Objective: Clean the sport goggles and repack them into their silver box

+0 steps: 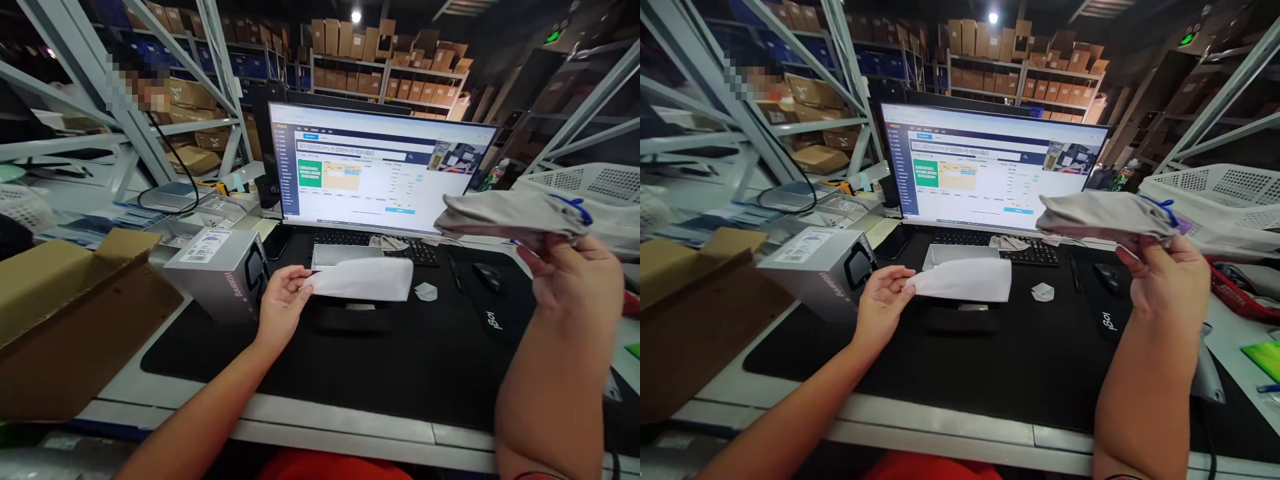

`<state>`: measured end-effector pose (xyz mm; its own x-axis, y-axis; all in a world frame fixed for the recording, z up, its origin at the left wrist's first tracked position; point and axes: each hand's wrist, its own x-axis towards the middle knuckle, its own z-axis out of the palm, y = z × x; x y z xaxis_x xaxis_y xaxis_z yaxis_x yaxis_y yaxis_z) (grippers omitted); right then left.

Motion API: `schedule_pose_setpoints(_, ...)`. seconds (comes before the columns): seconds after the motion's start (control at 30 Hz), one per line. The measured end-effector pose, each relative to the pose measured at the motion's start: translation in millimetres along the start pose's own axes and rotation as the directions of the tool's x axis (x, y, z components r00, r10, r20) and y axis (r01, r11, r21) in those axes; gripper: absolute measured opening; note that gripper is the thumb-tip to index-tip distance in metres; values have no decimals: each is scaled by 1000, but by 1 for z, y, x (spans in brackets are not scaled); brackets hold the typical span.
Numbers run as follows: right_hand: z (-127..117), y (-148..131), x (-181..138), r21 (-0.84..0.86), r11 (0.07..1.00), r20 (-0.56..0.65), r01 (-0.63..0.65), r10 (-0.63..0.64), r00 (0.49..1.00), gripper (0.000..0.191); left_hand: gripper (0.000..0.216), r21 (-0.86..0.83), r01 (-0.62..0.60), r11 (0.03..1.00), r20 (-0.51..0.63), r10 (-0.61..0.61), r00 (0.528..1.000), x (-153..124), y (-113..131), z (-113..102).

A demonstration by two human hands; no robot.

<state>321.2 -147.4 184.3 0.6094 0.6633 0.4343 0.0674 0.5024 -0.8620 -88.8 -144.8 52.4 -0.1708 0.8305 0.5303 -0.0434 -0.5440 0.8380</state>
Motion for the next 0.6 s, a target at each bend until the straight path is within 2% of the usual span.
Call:
schedule_pose_setpoints(0.03, -3, -2, 1, 9, 1000, -4, 0, 0, 1000, 16, 21, 139, -134, 981, 82, 123, 989, -3, 0, 1)
schedule_pose_setpoints(0.1, -4, -3, 1, 12, 1000, 8, -6, 6, 1000, 15, 18, 390, -390, 834, 308, 281, 909, -12, 2, 5)
schedule_pose_setpoints(0.17, 0, -2, -1, -8, 1000, 38, -15, 15, 999, 17, 26, 546, -552, 630, 503, 280, 818, -20, 3, 12)
schedule_pose_setpoints(0.23, 8, 2, -4, -39, 999, 69, -22, 25, 997, 21, 31, 656, -599, 460, 602, 160, 782, -24, 7, 21)
schedule_pose_setpoints(0.33, 22, 9, -9, -45, 998, 119, -50, 55, 991, 23, 31, 757, -574, 313, 626, -96, 774, -19, 17, 35)
schedule_pose_setpoints(0.43, 35, 15, -16, -4, 996, 187, -84, 83, 979, 28, 27, 784, -561, 265, 620, -319, 717, -5, 31, 47)
schedule_pose_setpoints(0.5, 42, 18, -22, 9, 996, 218, -90, 86, 972, 31, 27, 812, -537, 226, 576, -452, 681, 3, 38, 55)
schedule_pose_setpoints(0.6, 52, 24, -30, 1, 995, 269, -98, 94, 959, 33, 40, 865, -479, 150, 471, -573, 671, 10, 43, 64)
